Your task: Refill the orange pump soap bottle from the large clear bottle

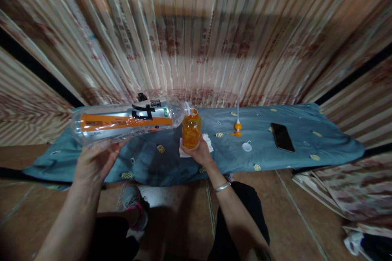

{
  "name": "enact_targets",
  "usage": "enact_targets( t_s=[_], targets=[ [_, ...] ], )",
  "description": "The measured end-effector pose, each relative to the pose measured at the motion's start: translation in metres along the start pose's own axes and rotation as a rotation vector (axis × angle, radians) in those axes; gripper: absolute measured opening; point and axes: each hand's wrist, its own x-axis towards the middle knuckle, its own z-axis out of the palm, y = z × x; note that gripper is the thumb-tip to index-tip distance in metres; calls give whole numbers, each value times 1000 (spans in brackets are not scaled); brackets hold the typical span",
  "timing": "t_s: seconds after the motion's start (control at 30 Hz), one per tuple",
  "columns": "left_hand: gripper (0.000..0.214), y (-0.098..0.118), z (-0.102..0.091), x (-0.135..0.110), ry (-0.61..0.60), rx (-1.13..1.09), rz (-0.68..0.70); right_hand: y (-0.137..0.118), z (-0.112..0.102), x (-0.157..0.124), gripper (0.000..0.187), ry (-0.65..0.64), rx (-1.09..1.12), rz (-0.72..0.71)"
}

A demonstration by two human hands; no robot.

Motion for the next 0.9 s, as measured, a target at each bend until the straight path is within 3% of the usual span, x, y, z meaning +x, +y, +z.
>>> enact_targets(
  t_s=[0.27,0.6,0.9],
  targets=[
    [95,-5,-15,5,-29,12,-27,0,2,-1,67,12,-35,-15],
    [102,1,0,1,-9,5,-8,0,4,-1,66,5,-25,-9],
    [99,0,-2,1,-13,1,-6,-3,5,-1,70,16,-55,6]
  ],
)
